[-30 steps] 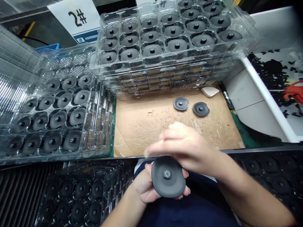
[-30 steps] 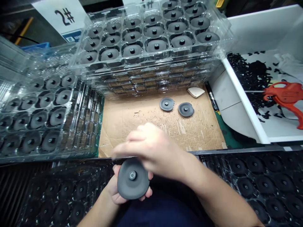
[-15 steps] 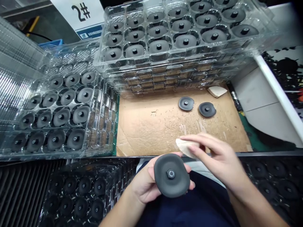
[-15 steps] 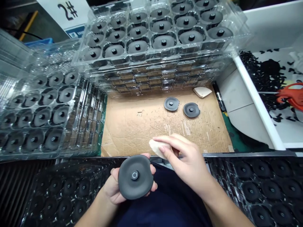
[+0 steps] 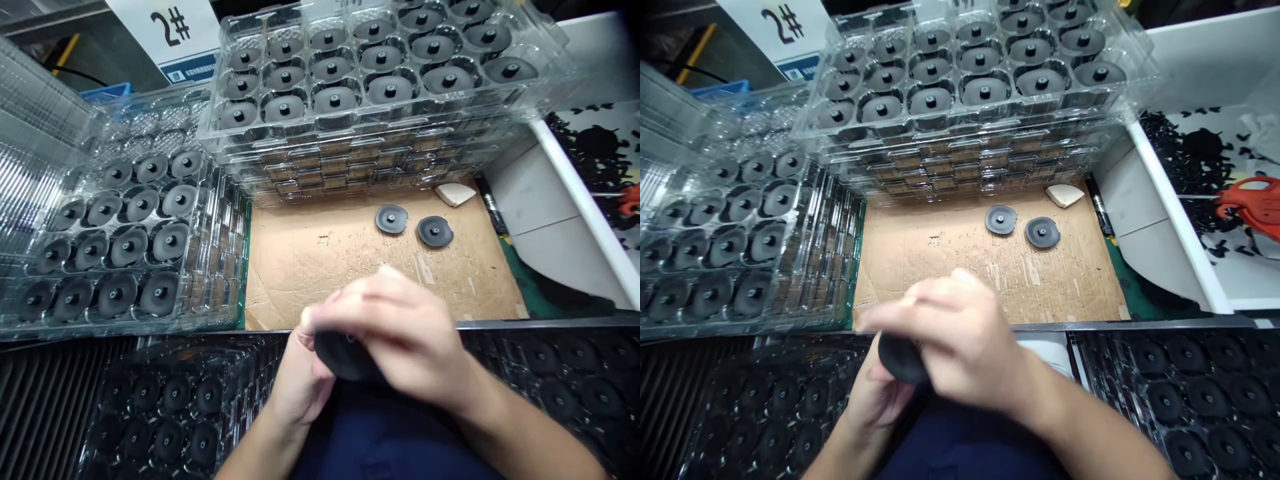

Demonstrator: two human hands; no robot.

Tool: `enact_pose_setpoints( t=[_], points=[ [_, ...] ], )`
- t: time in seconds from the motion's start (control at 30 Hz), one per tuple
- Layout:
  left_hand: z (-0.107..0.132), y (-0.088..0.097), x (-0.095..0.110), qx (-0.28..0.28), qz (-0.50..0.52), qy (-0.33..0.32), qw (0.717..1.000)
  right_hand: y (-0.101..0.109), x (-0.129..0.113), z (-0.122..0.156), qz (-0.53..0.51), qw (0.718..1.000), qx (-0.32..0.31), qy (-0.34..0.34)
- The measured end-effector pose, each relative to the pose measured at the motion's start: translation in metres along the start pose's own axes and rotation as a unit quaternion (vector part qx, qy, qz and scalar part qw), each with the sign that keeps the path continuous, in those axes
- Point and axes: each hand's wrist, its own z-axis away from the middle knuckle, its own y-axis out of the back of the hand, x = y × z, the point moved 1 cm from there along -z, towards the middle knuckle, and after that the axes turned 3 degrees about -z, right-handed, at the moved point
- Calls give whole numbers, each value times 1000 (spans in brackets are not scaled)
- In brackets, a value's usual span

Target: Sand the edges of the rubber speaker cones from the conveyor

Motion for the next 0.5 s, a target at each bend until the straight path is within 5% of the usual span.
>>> enact_pose_setpoints(
  t=[0.1, 0.23, 0.37, 0.5],
  points=[
    [-1, 3, 6, -37, 52, -59, 996, 5, 22, 11, 74, 984, 56, -150],
    [1, 4, 12, -36, 67, -71, 995, -14, 55, 46, 2, 962, -6, -274],
    [1, 3, 12, -21, 71, -49, 996, -33, 73, 70, -14, 951, -38, -306],
    [1, -1, 10, -40, 89, -39, 994, -15, 48, 49, -15, 948, 30, -317]
  ],
)
